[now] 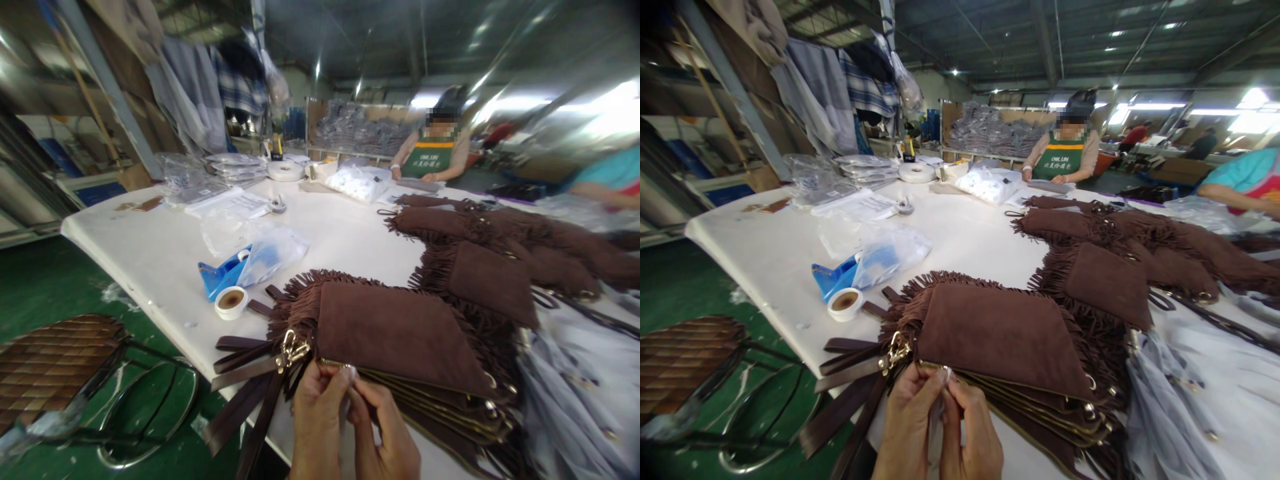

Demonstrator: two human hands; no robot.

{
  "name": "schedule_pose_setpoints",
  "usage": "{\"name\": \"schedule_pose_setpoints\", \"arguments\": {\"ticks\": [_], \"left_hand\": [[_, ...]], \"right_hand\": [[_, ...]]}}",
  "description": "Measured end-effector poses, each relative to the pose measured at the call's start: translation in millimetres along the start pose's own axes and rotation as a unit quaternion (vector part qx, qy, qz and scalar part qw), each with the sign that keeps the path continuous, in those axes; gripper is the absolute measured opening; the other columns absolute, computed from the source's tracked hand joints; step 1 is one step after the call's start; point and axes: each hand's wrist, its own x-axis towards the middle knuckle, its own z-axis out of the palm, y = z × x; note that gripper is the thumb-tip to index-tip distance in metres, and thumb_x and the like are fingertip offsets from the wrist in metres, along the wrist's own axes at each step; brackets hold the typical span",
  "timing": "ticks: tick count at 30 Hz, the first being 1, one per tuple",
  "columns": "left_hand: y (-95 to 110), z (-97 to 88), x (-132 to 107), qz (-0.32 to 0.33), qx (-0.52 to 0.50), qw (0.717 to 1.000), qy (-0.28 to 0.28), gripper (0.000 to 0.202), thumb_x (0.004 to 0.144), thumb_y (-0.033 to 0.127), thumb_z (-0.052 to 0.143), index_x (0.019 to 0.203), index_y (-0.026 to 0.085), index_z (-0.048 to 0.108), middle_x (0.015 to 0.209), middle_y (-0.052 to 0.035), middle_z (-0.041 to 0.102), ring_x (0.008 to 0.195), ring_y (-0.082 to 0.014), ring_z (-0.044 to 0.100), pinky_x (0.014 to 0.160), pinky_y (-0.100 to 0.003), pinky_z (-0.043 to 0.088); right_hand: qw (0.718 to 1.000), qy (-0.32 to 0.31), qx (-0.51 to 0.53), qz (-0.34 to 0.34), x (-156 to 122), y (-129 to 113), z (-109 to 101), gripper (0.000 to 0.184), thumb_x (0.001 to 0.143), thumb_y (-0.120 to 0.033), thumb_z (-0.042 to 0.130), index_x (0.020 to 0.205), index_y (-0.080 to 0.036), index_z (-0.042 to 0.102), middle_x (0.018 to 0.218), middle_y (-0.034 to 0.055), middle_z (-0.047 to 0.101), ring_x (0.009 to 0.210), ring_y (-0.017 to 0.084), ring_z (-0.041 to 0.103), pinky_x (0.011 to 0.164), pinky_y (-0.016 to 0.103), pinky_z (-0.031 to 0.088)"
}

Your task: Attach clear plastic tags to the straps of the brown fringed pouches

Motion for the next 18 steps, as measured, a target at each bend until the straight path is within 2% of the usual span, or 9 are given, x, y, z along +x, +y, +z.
{"name": "schedule_pose_setpoints", "arguments": {"ticks": [3,7,12,14,16,18], "left_hand": [[-2.0,-3.7,1.4,0.032,0.035,0.999,-0.003,0.026,0.075,0.037,0.075,0.074,0.017,0.058,0.066,0.0014,0.056,0.060,-0.0120,0.050,0.055,-0.021,0.043],[-6.8,-8.7,0.5,0.079,0.117,0.990,-0.003,0.028,0.080,0.043,0.070,0.076,0.017,0.062,0.071,-0.0017,0.063,0.070,-0.0155,0.056,0.069,-0.024,0.047],[-8.7,-11.7,-4.7,0.124,0.168,0.978,0.018,0.031,0.080,0.051,0.068,0.080,0.019,0.067,0.079,-0.0034,0.069,0.075,-0.0188,0.061,0.071,-0.025,0.048],[-3.9,-15.8,-3.8,0.109,0.163,0.981,0.010,0.032,0.077,0.052,0.071,0.081,0.020,0.069,0.082,-0.0031,0.071,0.078,-0.0202,0.063,0.073,-0.026,0.050],[2.7,-21.3,-1.9,0.068,0.165,0.984,-0.019,0.033,0.073,0.053,0.075,0.079,0.020,0.069,0.084,-0.0033,0.072,0.082,-0.0225,0.064,0.077,-0.028,0.051],[6.2,-22.7,-0.8,0.043,0.197,0.979,-0.021,0.040,0.065,0.056,0.080,0.075,0.019,0.069,0.083,-0.0046,0.072,0.083,-0.0264,0.065,0.077,-0.031,0.054]], "right_hand": [[0.998,-0.011,-0.018,-0.061,0.3,8.5,-0.2,0.024,0.095,-0.015,0.051,0.115,-0.023,0.062,0.105,0.0052,0.068,0.096,0.016,0.065,0.083,0.024,0.050],[0.984,-0.005,-0.091,-0.155,-0.2,14.0,0.8,0.029,0.096,-0.012,0.048,0.122,-0.020,0.058,0.107,0.0074,0.069,0.100,0.016,0.066,0.085,0.023,0.052],[0.967,0.014,-0.193,-0.164,-2.9,14.4,5.9,0.026,0.099,-0.022,0.046,0.121,-0.018,0.059,0.103,0.0098,0.071,0.093,0.020,0.069,0.074,0.027,0.057],[0.960,0.030,-0.224,-0.164,-2.3,13.4,12.3,0.026,0.099,-0.022,0.044,0.118,-0.018,0.061,0.099,0.0104,0.071,0.088,0.022,0.070,0.068,0.029,0.059],[0.954,0.056,-0.245,-0.164,-0.7,10.1,20.4,0.029,0.099,-0.021,0.039,0.113,-0.019,0.064,0.093,0.0111,0.072,0.079,0.025,0.071,0.060,0.032,0.058],[0.950,0.093,-0.252,-0.162,1.0,3.8,26.3,0.032,0.098,-0.018,0.036,0.105,-0.019,0.067,0.087,0.0105,0.073,0.070,0.025,0.070,0.052,0.033,0.057]]}}
